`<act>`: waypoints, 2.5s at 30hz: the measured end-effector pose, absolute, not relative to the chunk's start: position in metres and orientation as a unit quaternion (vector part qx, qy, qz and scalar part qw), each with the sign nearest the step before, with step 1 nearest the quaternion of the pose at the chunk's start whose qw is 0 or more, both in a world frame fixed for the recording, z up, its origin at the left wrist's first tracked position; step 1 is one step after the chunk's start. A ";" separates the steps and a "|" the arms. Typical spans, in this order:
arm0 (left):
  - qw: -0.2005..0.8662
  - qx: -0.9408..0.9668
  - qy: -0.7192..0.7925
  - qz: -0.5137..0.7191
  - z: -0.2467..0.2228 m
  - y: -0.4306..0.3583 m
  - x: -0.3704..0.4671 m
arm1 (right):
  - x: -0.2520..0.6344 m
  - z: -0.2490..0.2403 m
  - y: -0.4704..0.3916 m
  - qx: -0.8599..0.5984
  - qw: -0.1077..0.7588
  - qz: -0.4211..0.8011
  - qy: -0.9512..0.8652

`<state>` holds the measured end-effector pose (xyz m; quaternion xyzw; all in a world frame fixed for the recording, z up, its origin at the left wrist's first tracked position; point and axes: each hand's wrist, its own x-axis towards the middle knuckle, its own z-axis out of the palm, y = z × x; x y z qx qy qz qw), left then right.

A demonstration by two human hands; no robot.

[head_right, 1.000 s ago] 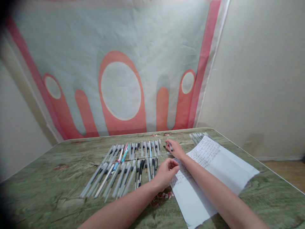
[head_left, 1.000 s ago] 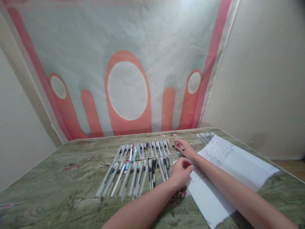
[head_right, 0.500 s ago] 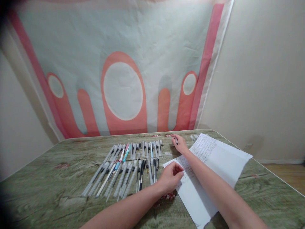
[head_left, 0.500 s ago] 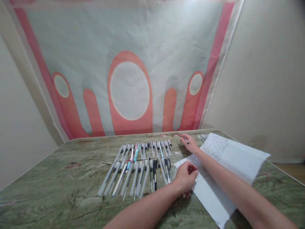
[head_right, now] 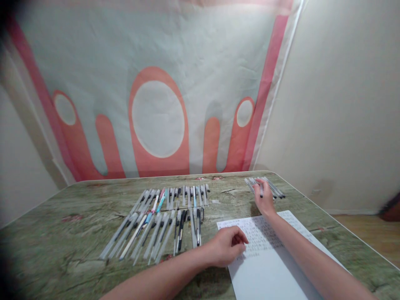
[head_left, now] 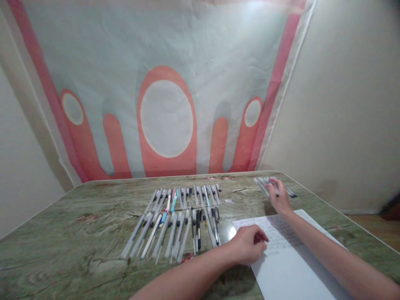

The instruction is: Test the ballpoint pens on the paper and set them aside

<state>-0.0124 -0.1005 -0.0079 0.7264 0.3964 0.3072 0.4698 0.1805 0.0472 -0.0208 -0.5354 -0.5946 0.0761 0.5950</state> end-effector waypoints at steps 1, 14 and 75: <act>0.473 0.727 0.395 0.302 -0.008 -0.101 -0.012 | 0.171 -0.015 0.052 -0.531 0.610 0.116 -0.576; 0.663 0.330 0.346 0.576 0.012 -0.036 -0.056 | 0.066 -0.017 0.027 -0.455 0.620 0.204 -0.605; 0.600 0.332 0.353 0.637 0.001 -0.016 -0.089 | 0.051 -0.012 -0.008 -0.194 0.518 -0.022 -0.833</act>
